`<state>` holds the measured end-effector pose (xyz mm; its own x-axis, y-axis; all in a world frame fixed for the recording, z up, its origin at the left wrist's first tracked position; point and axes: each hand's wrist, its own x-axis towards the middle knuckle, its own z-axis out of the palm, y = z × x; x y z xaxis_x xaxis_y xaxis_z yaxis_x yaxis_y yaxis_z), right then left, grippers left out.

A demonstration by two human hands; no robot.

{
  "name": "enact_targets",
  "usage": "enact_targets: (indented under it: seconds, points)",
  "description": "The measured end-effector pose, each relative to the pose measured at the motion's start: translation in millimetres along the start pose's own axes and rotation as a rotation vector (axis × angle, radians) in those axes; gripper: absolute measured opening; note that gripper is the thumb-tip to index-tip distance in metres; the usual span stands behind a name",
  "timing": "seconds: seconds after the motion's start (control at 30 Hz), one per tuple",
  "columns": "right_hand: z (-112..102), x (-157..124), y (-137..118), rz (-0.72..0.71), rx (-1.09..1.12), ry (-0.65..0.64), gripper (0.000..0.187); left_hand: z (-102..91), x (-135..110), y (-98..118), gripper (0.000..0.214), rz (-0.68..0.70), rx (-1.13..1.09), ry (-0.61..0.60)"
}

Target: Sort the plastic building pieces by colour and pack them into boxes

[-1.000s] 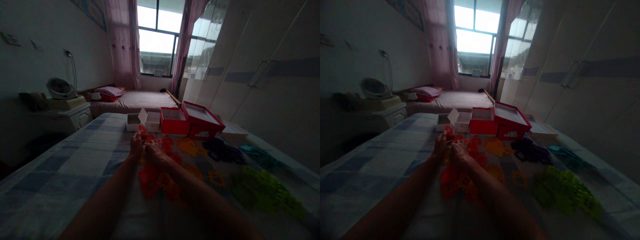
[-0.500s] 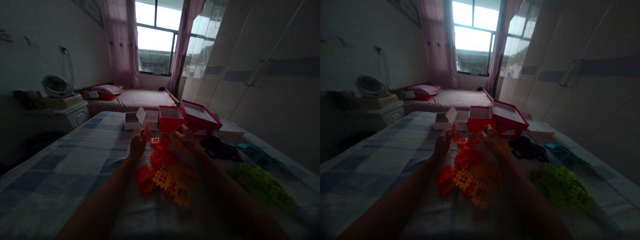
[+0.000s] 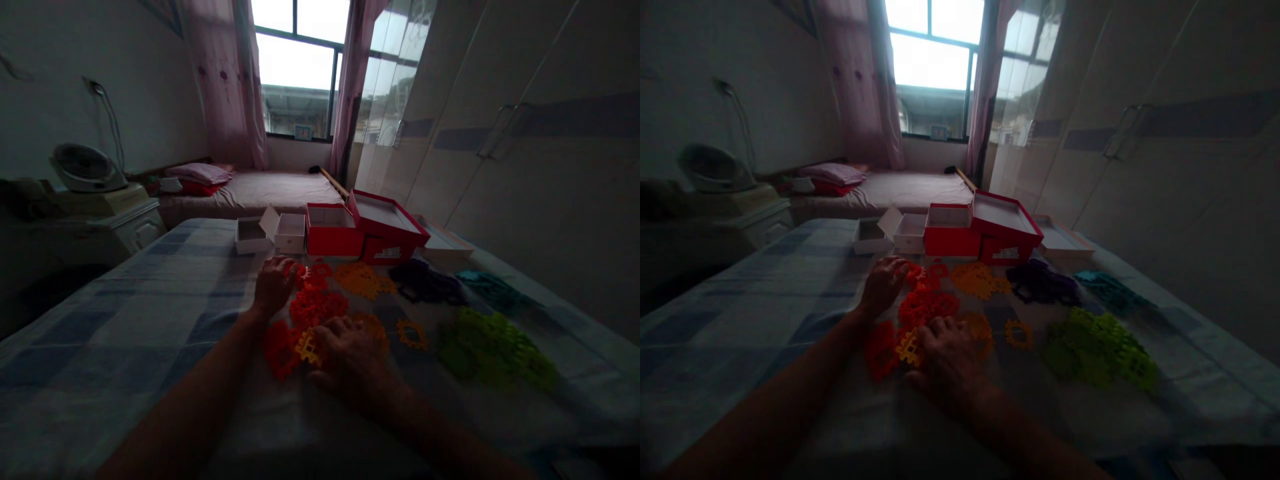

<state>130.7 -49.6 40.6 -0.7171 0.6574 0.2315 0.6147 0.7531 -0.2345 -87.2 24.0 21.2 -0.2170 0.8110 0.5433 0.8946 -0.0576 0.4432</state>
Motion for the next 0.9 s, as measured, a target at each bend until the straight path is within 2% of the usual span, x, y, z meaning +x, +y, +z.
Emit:
enact_targets:
  seconds: [0.1,0.2,0.3,0.43,0.53,0.63,0.7,0.77,0.83,0.9]
  points:
    - [7,4,-4,0.005,-0.018,0.025,0.031,0.5,-1,5,0.031,0.153,0.009,-0.010]
    - [3,6,1,0.022,0.016,0.037,0.017,2.5,-2,9,0.028,0.309,0.024,-0.023]
    - [-13,14,20,0.154,0.060,0.086,0.023,5.3,-4,12,0.026,0.413,0.022,-0.064]
    - [-36,42,64,0.402,0.028,0.179,0.023,7.2,-6,15,0.025,0.505,0.007,-0.129]
    - [-46,56,92,0.421,-0.048,0.198,0.030,7.0,-6,16,0.024,0.535,0.001,-0.128]
    - [-47,47,99,0.386,-0.097,0.277,0.047,6.2,-7,19,0.024,0.551,-0.016,-0.138]
    - [-46,29,94,0.287,-0.011,0.215,0.052,4.9,-10,25,0.024,0.578,-0.035,-0.165]
    - [-42,8,87,0.164,0.122,0.050,0.054,2.9,-15,35,0.026,0.625,-0.055,-0.217]
    - [-38,-9,81,0.102,0.208,-0.083,0.056,0.5,-20,44,0.028,0.666,-0.064,-0.288]
    - [-32,-19,78,0.070,0.217,-0.129,0.056,-1.3,-25,50,0.030,0.687,-0.055,-0.361]
